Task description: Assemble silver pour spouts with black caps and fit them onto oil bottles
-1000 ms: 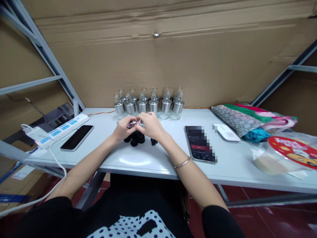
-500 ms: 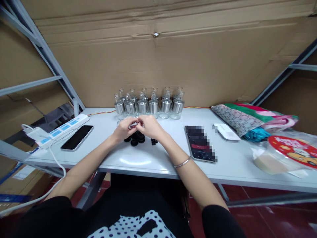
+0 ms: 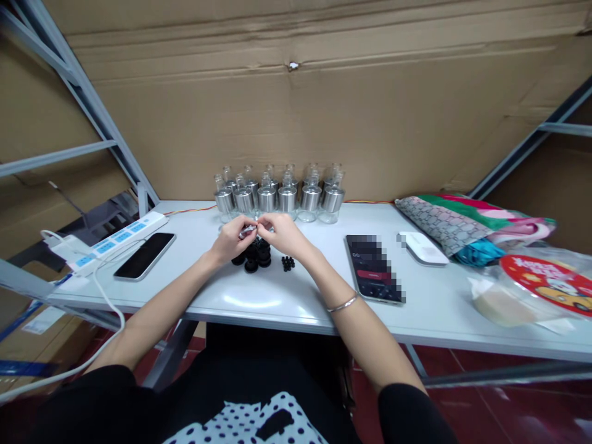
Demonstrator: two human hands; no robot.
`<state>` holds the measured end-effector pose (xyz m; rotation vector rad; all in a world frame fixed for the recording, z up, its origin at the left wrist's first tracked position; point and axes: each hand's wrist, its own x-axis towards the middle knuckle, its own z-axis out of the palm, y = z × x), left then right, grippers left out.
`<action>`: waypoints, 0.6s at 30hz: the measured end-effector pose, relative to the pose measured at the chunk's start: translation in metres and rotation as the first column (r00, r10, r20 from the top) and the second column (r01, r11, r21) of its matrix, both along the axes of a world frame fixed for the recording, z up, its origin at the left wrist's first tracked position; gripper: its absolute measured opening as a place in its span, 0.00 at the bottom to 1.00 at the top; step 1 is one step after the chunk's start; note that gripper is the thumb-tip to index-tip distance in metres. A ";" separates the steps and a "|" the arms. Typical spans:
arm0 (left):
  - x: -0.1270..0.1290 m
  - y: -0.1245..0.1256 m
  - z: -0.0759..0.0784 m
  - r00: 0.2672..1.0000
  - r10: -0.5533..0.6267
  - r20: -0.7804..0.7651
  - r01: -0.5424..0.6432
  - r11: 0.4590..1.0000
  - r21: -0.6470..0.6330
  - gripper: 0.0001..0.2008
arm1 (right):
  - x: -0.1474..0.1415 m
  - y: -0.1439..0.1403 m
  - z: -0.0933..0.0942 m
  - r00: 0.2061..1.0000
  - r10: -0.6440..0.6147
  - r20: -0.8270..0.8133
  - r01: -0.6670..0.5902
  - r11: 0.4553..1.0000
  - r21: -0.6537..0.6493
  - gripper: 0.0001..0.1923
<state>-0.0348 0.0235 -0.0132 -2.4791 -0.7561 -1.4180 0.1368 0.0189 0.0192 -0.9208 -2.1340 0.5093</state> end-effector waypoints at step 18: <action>0.000 0.002 0.003 1.000 0.010 0.011 -0.009 0.992 -0.124 0.05 | 0.003 0.000 0.000 0.998 -0.060 0.034 0.055 0.990 0.127 0.07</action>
